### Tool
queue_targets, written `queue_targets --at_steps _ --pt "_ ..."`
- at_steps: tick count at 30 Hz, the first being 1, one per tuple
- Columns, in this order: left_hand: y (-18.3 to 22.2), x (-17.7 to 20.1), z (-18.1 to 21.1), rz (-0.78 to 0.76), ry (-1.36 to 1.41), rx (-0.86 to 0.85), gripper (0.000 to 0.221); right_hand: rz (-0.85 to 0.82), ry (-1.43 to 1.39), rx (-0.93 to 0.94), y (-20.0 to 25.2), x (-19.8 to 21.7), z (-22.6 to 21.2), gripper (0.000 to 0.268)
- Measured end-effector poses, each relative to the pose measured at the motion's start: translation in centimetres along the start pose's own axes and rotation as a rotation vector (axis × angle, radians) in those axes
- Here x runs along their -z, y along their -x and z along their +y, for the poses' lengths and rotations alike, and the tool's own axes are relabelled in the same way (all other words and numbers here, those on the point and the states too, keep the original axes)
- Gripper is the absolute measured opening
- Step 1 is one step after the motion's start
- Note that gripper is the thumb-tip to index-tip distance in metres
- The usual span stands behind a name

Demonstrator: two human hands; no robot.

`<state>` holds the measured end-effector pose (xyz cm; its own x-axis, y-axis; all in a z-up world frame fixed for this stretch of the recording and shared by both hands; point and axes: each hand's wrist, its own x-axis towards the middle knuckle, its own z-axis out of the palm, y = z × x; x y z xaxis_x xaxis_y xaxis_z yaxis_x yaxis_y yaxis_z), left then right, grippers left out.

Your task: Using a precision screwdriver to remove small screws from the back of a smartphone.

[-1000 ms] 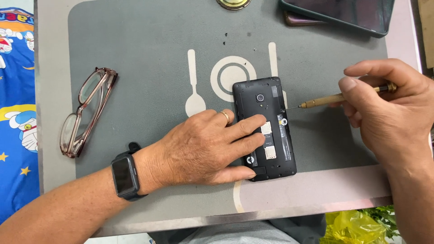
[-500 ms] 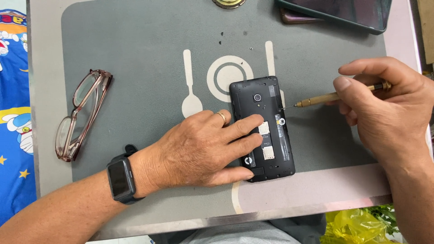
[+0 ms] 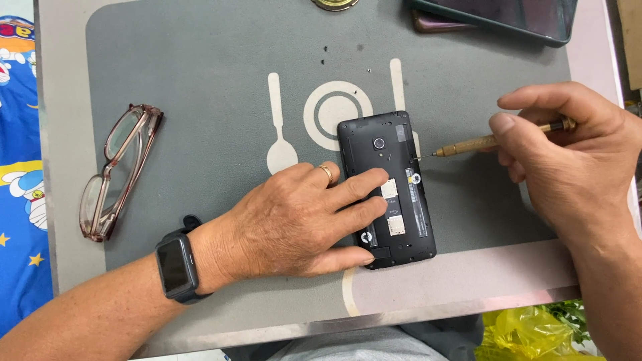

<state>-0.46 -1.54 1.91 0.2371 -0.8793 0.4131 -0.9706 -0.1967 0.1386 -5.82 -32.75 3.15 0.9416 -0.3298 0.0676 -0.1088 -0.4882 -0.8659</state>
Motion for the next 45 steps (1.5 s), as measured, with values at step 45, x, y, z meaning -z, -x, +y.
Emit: queue_targets --at_steps 45 --pt "0.0 0.3 0.0 -0.018 -0.028 -0.004 0.057 -0.098 0.055 0.218 0.6 1.1 0.8 0.026"
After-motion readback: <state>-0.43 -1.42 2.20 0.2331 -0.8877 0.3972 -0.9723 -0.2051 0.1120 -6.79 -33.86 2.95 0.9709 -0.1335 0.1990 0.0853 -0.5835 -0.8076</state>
